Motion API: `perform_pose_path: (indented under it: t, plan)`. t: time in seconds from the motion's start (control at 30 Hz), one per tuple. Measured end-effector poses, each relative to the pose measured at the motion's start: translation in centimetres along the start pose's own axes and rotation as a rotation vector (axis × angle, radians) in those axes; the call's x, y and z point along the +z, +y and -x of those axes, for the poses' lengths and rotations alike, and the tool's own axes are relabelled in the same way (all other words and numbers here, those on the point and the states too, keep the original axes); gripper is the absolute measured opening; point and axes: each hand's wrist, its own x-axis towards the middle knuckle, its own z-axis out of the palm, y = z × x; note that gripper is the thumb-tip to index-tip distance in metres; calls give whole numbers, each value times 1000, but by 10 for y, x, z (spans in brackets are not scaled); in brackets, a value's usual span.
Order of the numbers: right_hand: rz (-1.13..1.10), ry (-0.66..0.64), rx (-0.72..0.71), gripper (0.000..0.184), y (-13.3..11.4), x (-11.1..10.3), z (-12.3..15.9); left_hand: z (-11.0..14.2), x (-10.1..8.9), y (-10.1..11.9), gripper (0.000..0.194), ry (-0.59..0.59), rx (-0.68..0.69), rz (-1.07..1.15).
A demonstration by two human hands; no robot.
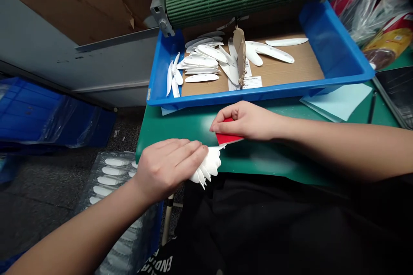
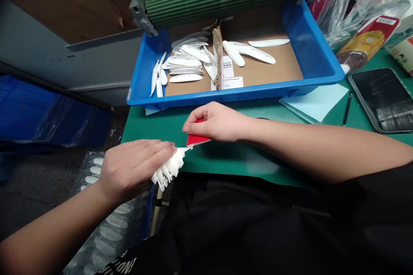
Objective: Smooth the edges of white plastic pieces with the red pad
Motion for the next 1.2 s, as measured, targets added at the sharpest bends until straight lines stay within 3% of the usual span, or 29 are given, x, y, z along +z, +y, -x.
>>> perform_pose_path:
  t: [0.1,0.17,0.23,0.3,0.37,0.43,0.5,0.57,0.67,0.8,0.9,0.97,1.1,1.2]
  plan:
    - [57,144,-29,25,0,-1,-1,-5,-7,-4,32,-53,36,-61]
    - [-68,17,-52,31,0,-1,-2,-7,-10,-7,30,-91,77,-122]
    - [-14,-75,-42,30,1,-2,-2,-7,-10,-9,26,-112,120,-172]
    - [166,28,-22,23,2,-3,-4,-7,-9,-11,24,-130,146,-203]
    - [191,120,-43,22,2,-4,-4,-6,-9,-13,22,-138,156,-216]
    - [77,-14,-79,30,2,-4,-4,-6,-8,-14,20,-140,167,-229]
    - [101,-141,-94,29,4,-4,-3,-5,-9,-16,19,-137,173,-234]
    - [321,-70,-103,16,7,-5,-3,-4,-9,-16,20,-142,141,-203]
    - [489,37,-180,13,10,-6,-2,0,-8,-14,21,-185,-74,-75]
    - [221,-183,-178,30,5,1,6,1,0,1,21,-157,-701,248]
    - [120,-225,-109,35,2,9,10,0,14,15,32,-77,-1081,573]
    - [81,-210,-69,37,1,14,12,1,26,23,40,-8,-1206,861]
    - [-14,-212,85,37,5,16,10,7,53,39,56,178,-1263,1491]
    - [-69,-238,162,32,8,17,8,11,67,49,61,243,-1292,1738]
